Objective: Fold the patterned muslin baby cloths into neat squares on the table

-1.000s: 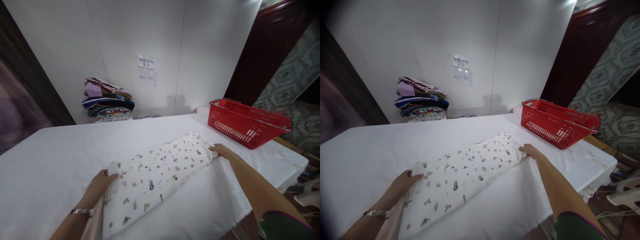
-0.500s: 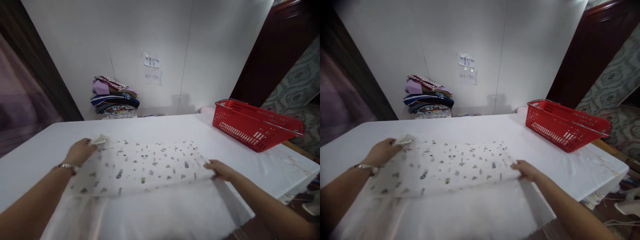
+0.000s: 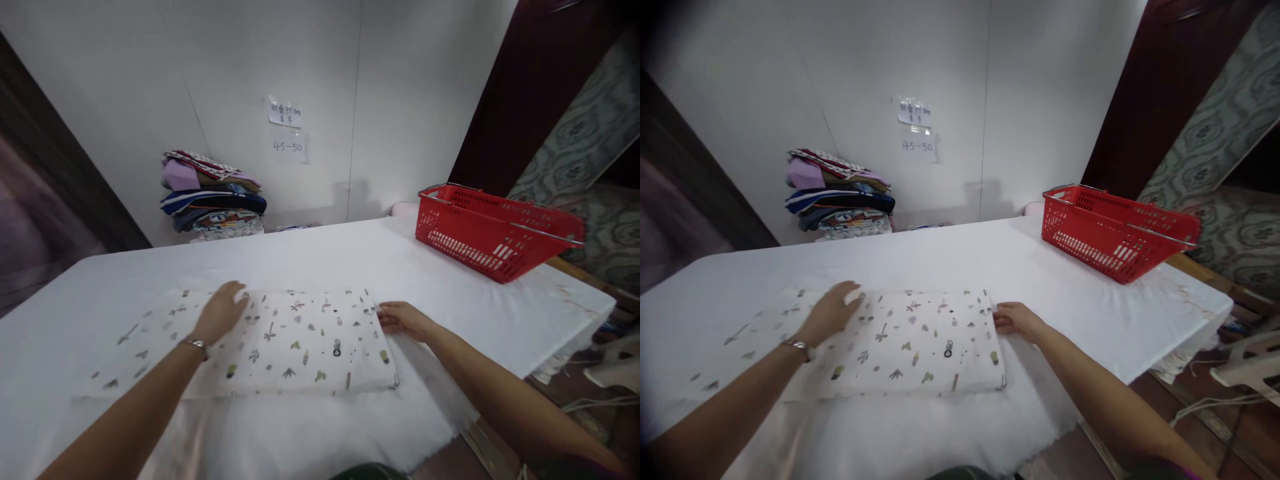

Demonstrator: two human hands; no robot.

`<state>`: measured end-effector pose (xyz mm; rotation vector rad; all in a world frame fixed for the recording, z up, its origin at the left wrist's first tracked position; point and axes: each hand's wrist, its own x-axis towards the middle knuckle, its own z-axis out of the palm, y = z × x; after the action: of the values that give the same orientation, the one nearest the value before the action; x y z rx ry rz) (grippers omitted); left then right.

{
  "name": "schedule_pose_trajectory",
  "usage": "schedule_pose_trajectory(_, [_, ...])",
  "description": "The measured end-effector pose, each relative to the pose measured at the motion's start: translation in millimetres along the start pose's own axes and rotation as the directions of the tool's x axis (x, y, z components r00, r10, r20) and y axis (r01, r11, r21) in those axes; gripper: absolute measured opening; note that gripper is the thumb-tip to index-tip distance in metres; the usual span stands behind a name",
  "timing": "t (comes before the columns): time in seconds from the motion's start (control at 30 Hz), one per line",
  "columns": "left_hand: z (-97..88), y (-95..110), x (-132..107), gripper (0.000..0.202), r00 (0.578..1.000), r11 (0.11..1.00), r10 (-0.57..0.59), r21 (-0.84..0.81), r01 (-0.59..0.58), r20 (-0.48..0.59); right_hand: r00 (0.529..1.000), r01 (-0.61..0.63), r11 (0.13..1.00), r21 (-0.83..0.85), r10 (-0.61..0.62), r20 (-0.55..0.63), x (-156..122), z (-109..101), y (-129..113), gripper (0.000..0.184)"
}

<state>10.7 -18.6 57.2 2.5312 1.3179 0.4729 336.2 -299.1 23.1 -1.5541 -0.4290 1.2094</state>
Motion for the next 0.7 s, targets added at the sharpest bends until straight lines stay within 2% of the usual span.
schedule_pose_trajectory(0.1, [35.3, 64, -3, 0.043, 0.969, 0.974, 0.226, -0.053, -0.221, 0.102, 0.986, 0.116, 0.987, -0.108, -0.128, -0.111, 28, 12, -3, 0.027])
schedule_pose_trajectory(0.2, [68.1, 128, -7, 0.041, 0.893, 0.906, 0.412, -0.181, -0.382, 0.178, 0.959, 0.187, 0.968, -0.17, -0.217, -0.18, 44, 18, -1, 0.021])
schedule_pose_trajectory(0.27, [85.6, 163, -6, 0.041, 0.86, 0.874, 0.471, -0.24, -0.423, 0.196, 0.947, 0.22, 0.956, -0.193, -0.257, -0.192, 50, 20, 3, 0.021])
schedule_pose_trajectory(0.33, [99.4, 188, -1, 0.043, 0.855, 0.874, 0.468, -0.261, -0.411, 0.223, 0.936, 0.254, 0.944, -0.21, -0.295, -0.193, 51, 20, 9, 0.024])
schedule_pose_trajectory(0.47, [117.1, 210, 14, 0.052, 0.859, 0.893, 0.435, -0.253, -0.372, 0.271, 0.896, 0.362, 0.897, -0.254, -0.41, -0.172, 48, 22, 17, 0.023])
schedule_pose_trajectory(0.53, [119.9, 212, 20, 0.057, 0.855, 0.891, 0.438, -0.261, -0.371, 0.278, 0.83, 0.473, 0.815, -0.334, -0.54, -0.141, 44, 25, 19, 0.019])
schedule_pose_trajectory(0.63, [116.0, 209, 22, 0.056, 0.844, 0.87, 0.471, -0.294, -0.396, 0.258, 0.71, 0.638, 0.616, -0.462, -0.702, 0.045, 35, 27, 16, 0.018])
schedule_pose_trajectory(0.7, [109.7, 204, 18, 0.039, 0.822, 0.834, 0.526, -0.323, -0.448, 0.219, 0.706, 0.675, 0.591, -0.442, -0.69, 0.156, 31, 25, 12, 0.019])
